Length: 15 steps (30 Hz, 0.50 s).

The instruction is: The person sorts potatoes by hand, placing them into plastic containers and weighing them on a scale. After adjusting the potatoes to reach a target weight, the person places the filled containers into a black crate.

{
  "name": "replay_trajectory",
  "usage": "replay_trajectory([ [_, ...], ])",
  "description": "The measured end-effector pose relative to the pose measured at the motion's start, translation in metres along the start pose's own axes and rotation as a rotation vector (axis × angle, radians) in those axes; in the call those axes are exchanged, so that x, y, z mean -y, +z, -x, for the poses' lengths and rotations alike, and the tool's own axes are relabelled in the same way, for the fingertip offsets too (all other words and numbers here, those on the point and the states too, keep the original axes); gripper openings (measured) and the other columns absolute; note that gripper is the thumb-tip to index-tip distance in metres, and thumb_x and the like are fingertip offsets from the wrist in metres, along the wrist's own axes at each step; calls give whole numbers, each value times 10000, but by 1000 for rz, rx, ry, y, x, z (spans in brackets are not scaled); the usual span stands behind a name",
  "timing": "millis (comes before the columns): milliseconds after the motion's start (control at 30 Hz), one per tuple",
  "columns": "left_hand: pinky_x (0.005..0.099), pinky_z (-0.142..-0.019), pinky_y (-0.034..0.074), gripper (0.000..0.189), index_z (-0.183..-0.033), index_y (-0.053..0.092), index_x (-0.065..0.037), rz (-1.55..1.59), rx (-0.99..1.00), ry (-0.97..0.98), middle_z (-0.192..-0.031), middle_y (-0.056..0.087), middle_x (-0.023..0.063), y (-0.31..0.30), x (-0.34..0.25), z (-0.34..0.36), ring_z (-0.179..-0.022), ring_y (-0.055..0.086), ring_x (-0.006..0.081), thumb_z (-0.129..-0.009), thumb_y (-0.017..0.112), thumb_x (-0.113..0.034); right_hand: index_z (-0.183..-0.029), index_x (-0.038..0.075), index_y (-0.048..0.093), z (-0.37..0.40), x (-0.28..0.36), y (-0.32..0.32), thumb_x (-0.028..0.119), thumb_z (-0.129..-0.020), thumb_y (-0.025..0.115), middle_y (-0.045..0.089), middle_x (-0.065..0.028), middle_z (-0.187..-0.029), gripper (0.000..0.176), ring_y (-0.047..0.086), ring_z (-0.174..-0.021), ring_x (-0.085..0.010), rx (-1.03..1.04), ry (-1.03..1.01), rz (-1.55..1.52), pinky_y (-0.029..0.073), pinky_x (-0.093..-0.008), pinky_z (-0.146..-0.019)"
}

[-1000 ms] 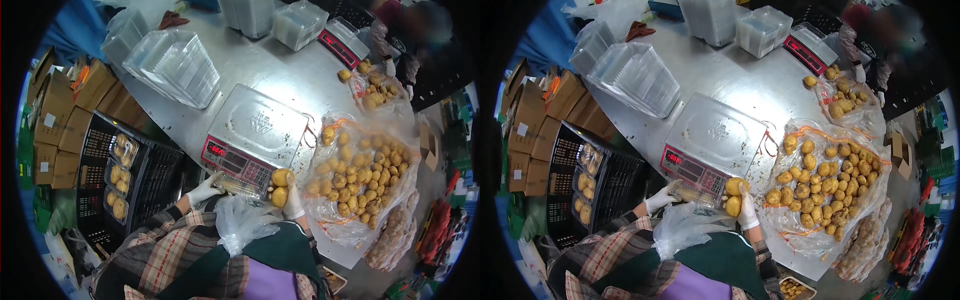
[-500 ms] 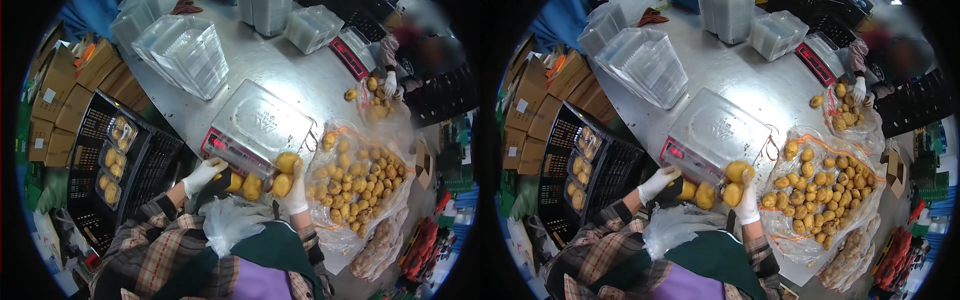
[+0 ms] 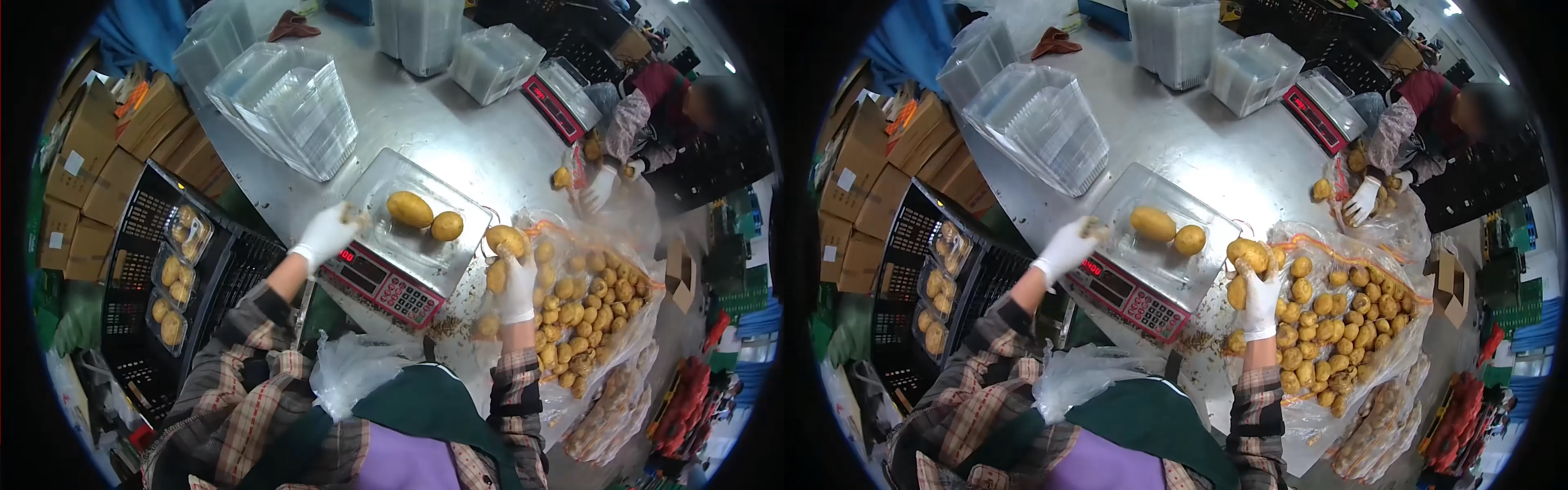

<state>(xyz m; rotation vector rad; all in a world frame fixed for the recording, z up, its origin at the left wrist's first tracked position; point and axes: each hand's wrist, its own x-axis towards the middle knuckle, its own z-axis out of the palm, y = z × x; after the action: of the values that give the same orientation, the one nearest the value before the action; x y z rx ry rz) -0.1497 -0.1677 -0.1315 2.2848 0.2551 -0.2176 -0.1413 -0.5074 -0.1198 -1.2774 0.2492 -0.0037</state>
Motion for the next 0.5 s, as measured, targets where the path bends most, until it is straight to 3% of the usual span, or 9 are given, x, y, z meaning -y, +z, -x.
replay_trajectory([
  [67,294,-822,489,408,-1168,583,5,253,-91,34,-974,677,145,-24,24,2,-897,637,190,-882,631,-283,-1259,-29,439,-6,0,-3,-22,-831,657,610,-122,-1002,481,630,-702,-167,41,-14,94,519,-258,-604],
  [133,257,-726,486,353,-1166,584,-9,305,-155,-4,-966,667,77,-47,36,8,-831,614,125,-929,596,-270,-1224,-37,461,-9,13,8,-17,-818,673,606,-128,-1014,459,635,-745,-161,47,-67,193,534,-261,-647],
  [200,234,-678,470,344,-1187,573,-29,487,-180,-61,-991,661,51,-65,33,22,-807,606,98,-942,582,-270,-1207,-41,471,-16,22,20,0,-810,691,604,-128,-1021,456,634,-791,-161,115,-155,318,540,-267,-690],
  [233,223,-659,459,320,-1195,566,-42,494,-189,-52,-1000,659,38,-68,42,23,-810,608,93,-954,563,-253,-1195,-36,482,-18,25,27,29,-777,732,600,-132,-1045,491,623,-890,-170,100,-167,387,533,-279,-778],
  [333,220,-651,455,291,-1180,573,-41,514,-235,-49,-1005,660,41,-63,51,31,-810,608,92,-962,552,-232,-1204,-27,477,-4,34,67,45,-742,762,593,-135,-1074,548,608,-966,-187,171,-186,500,515,-292,-845],
  [367,215,-650,451,275,-1173,578,-42,556,-226,-48,-1000,663,43,-56,58,30,-808,607,88,-965,548,-219,-1208,-18,473,2,27,80,60,-727,773,587,-134,-1098,572,604,-987,-195,233,-243,422,509,-307,-869],
  [500,209,-657,450,246,-1144,589,-25,624,-188,-67,-949,664,42,-38,53,36,-784,596,76,-961,554,-186,-1232,-18,476,16,9,101,109,-721,800,582,-157,-1111,618,619,-984,-217,340,-294,511,505,-316,-877],
])
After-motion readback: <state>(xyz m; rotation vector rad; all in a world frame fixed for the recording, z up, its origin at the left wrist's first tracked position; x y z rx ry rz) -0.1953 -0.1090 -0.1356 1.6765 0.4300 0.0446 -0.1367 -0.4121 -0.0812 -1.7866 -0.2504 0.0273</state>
